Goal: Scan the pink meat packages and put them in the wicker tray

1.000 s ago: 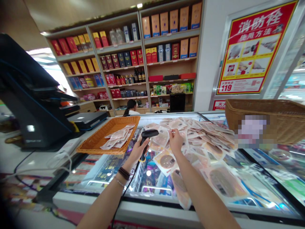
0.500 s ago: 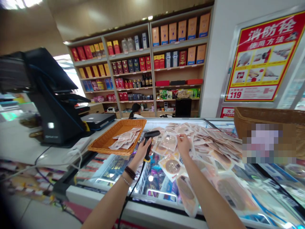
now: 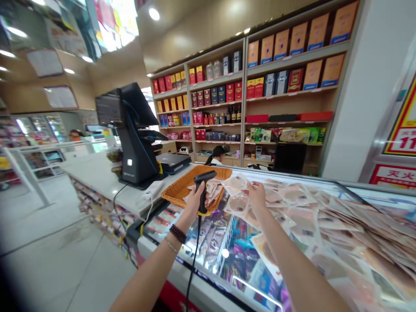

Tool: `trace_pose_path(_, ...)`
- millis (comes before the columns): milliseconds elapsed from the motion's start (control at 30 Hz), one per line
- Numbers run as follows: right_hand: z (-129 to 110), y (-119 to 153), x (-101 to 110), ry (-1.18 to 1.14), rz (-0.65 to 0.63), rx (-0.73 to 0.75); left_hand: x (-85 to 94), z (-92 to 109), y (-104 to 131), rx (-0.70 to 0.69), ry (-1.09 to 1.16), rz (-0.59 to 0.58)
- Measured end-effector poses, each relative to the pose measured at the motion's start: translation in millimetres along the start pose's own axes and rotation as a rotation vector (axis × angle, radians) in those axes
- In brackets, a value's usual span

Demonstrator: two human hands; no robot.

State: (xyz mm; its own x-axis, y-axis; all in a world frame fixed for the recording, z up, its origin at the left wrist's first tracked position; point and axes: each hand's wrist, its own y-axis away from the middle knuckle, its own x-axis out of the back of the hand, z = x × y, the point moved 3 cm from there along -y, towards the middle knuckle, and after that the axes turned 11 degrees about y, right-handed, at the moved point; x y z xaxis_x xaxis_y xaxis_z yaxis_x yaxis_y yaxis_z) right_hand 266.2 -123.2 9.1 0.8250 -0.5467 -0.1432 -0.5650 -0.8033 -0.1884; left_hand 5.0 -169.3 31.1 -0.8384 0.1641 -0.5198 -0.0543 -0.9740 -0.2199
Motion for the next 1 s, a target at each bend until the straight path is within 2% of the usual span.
trace_pose_path(133,2.2,10.2,-56.6,0.000,-0.029,-0.135,37.8,22.9,-6.3,-0.050,-0.057,0.094)
trace_pose_path(200,3.6,15.0,-79.3,0.030,-0.055,-0.120,56.2,31.0,-7.1,-0.080,-0.082,0.146)
trace_pose_path(267,5.3,18.2,-96.6,0.118,-0.133,-0.022,73.2,36.5,-5.9,-0.110,-0.104,0.205)
trace_pose_path(367,10.0,20.8,-110.1,0.324,-0.285,0.183,93.0,39.1,-1.4,-0.107,-0.141,0.254)
trace_pose_path(467,15.7,18.7,-104.7,0.496,-0.290,0.314,103.8,37.0,4.3,-0.091,-0.164,0.269)
trace_pose_path(600,17.4,8.0,-73.9,0.650,-0.158,0.378,102.4,31.0,10.6,-0.092,-0.180,0.269)
trace_pose_path(733,10.1,-9.6,-21.1,0.729,-0.100,0.397,83.8,26.1,12.3,-0.101,-0.194,0.224)
trace_pose_path(833,-1.2,-23.2,31.4,0.774,-0.034,0.371,59.5,22.7,10.9,-0.078,-0.193,0.151)
trace_pose_path(1000,-25.8,-30.8,120.2,0.823,0.110,0.368,4.3,12.0,9.8,-0.058,-0.132,-0.004)
